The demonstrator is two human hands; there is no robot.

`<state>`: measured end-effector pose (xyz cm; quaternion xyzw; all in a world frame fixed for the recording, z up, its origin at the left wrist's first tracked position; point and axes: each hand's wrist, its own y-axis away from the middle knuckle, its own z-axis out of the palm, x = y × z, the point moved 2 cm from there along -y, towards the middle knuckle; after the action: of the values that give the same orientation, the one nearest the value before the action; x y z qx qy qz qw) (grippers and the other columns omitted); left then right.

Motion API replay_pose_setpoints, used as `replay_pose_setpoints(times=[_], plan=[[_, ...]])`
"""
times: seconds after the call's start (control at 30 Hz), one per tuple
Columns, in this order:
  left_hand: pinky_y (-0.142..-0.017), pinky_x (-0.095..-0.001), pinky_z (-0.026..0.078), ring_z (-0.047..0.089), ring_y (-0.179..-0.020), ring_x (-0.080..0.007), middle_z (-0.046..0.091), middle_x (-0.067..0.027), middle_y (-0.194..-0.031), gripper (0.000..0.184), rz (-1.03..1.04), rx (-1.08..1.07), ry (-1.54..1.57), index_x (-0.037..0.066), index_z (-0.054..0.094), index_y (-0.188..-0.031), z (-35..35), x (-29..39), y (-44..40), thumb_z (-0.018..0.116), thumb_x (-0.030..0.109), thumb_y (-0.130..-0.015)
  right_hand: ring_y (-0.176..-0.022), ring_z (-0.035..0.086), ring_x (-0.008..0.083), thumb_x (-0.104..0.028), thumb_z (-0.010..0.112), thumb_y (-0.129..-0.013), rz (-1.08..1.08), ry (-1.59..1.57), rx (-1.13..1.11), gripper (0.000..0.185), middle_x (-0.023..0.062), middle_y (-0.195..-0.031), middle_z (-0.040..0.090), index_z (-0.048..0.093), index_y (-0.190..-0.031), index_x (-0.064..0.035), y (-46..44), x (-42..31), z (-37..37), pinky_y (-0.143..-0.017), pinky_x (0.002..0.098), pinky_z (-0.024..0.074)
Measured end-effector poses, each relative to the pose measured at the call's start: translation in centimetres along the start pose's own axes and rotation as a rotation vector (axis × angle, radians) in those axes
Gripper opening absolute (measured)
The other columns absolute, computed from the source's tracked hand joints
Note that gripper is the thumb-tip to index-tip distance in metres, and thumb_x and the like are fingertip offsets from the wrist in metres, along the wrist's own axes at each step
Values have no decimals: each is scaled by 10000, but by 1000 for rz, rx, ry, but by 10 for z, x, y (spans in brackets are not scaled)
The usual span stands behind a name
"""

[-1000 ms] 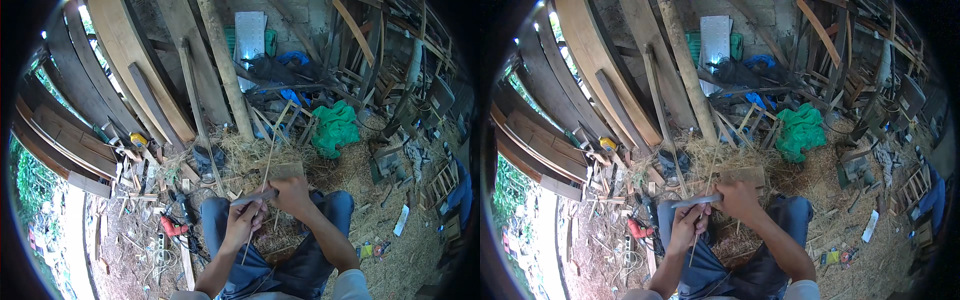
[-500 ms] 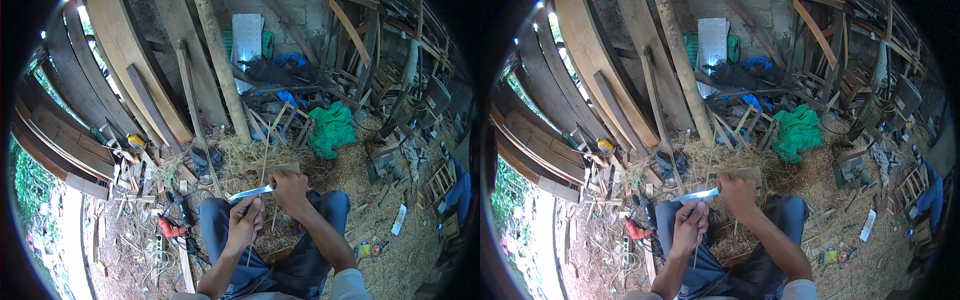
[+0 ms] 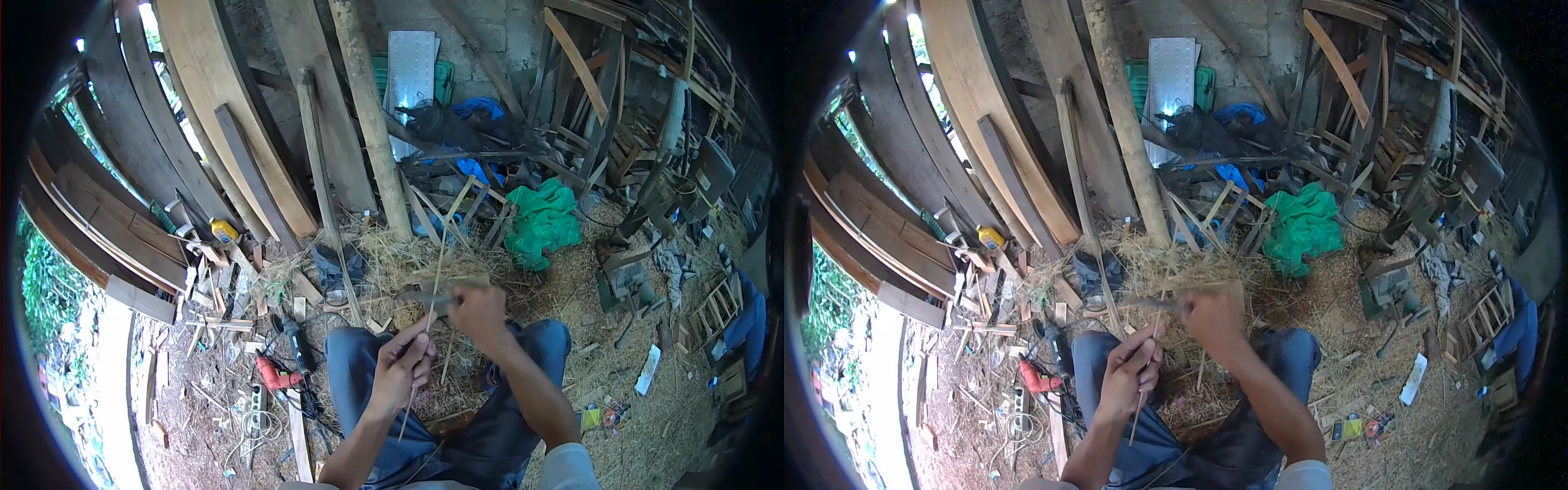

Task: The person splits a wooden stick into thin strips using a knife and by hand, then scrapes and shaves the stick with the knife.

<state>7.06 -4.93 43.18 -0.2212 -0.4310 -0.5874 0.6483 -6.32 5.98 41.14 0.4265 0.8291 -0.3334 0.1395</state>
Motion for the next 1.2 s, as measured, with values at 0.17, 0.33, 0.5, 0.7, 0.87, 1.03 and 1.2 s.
replay_pose_setpoints(times=[0.17,0.33,0.5,0.7,0.87,1.03,1.2], plan=[[-415,-167,263,331,-508,-26,486,-2,-797,348,-2,-46,-52,69,501,-1306,3,4,7,489,124,-963,-526,607,308,-177,634,-737,-61,-3,111,111,125,-579,609,662,-683,-84,-5,0,0,-518,417,470],[-387,-152,250,327,-478,-22,476,-11,-755,326,3,-25,-49,31,517,-1271,4,3,4,484,108,-955,-527,606,313,-168,628,-727,-90,-13,92,99,132,-573,605,657,-680,-84,-7,2,-3,-514,428,460],[-388,-155,243,327,-476,-22,480,-7,-755,307,-50,-66,-36,26,535,-1245,5,3,22,489,114,-955,-555,615,324,-185,654,-727,233,179,166,114,143,-601,616,683,-730,-75,-34,43,-9,-561,431,496],[-399,-156,249,335,-486,-22,500,-12,-783,308,-46,-36,-63,26,536,-1242,0,5,12,509,106,-945,-588,627,337,-174,685,-710,207,47,176,143,156,-628,630,689,-762,-41,-24,36,-18,-577,428,513],[-446,-161,287,361,-551,-24,506,-4,-816,372,-11,-39,-24,53,486,-1313,6,16,8,520,112,-947,-585,623,346,-185,670,-728,283,11,129,172,166,-622,626,678,-745,-14,-23,41,-12,-571,435,513],[-446,-164,294,374,-560,-25,513,-9,-824,393,27,-23,-10,53,473,-1325,6,18,5,532,107,-940,-571,617,343,-184,662,-734,465,-66,54,184,173,-600,615,671,-737,0,-23,52,-9,-571,422,504],[-444,-166,293,378,-556,-26,519,-8,-816,370,19,-14,-16,47,494,-1299,8,9,-2,538,109,-937,-557,618,312,-154,660,-713,18,-240,136,122,154,-602,612,650,-713,-33,5,-6,-9,-535,422,482]])
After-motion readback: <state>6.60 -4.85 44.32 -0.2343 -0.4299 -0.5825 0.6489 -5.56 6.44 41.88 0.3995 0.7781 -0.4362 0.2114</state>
